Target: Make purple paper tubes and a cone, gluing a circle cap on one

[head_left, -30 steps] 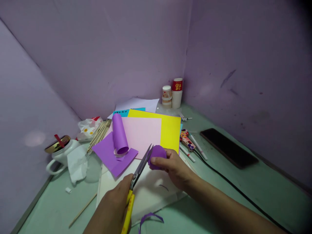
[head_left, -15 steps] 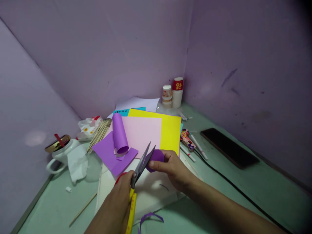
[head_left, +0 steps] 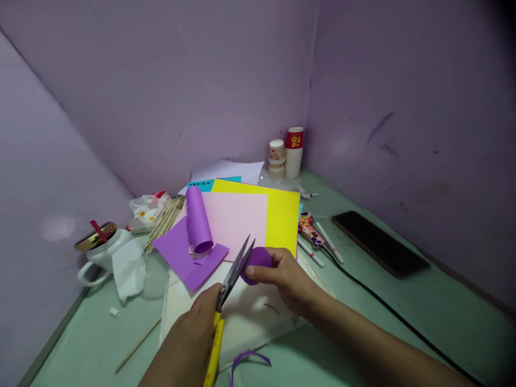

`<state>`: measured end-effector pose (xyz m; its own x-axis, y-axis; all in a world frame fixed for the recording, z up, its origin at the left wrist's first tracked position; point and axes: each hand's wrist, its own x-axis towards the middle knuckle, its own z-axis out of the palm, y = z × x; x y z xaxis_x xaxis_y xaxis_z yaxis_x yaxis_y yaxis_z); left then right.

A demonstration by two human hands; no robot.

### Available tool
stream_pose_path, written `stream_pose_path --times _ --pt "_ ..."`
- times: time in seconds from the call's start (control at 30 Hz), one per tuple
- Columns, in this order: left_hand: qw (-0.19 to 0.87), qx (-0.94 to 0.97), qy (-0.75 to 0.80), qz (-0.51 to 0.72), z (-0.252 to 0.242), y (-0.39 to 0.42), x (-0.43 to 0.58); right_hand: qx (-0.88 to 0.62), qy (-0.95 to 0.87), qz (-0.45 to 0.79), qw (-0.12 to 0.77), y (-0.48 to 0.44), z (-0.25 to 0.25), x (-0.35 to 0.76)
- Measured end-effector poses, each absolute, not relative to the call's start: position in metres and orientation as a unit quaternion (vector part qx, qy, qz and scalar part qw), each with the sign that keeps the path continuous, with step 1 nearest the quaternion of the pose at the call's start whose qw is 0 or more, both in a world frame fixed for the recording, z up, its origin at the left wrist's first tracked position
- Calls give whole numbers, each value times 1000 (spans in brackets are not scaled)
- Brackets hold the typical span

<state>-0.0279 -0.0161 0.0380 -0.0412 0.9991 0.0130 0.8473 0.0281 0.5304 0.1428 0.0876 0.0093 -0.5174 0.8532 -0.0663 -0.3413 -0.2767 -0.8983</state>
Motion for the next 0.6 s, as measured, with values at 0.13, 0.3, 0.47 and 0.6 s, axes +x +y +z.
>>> stream_pose_path --times 0.13,0.3,0.47,0.6 --pt "198 671 686 198 38 -16 -33 -289 -471 737 389 90 11 146" --pt "204 670 685 200 36 -16 -33 -292 -485 729 385 92 12 147" --pt "200 660 694 207 38 -15 -33 -300 -493 715 394 94 13 148" --pt "205 654 697 210 43 -15 -31 -283 -484 711 425 94 11 147"
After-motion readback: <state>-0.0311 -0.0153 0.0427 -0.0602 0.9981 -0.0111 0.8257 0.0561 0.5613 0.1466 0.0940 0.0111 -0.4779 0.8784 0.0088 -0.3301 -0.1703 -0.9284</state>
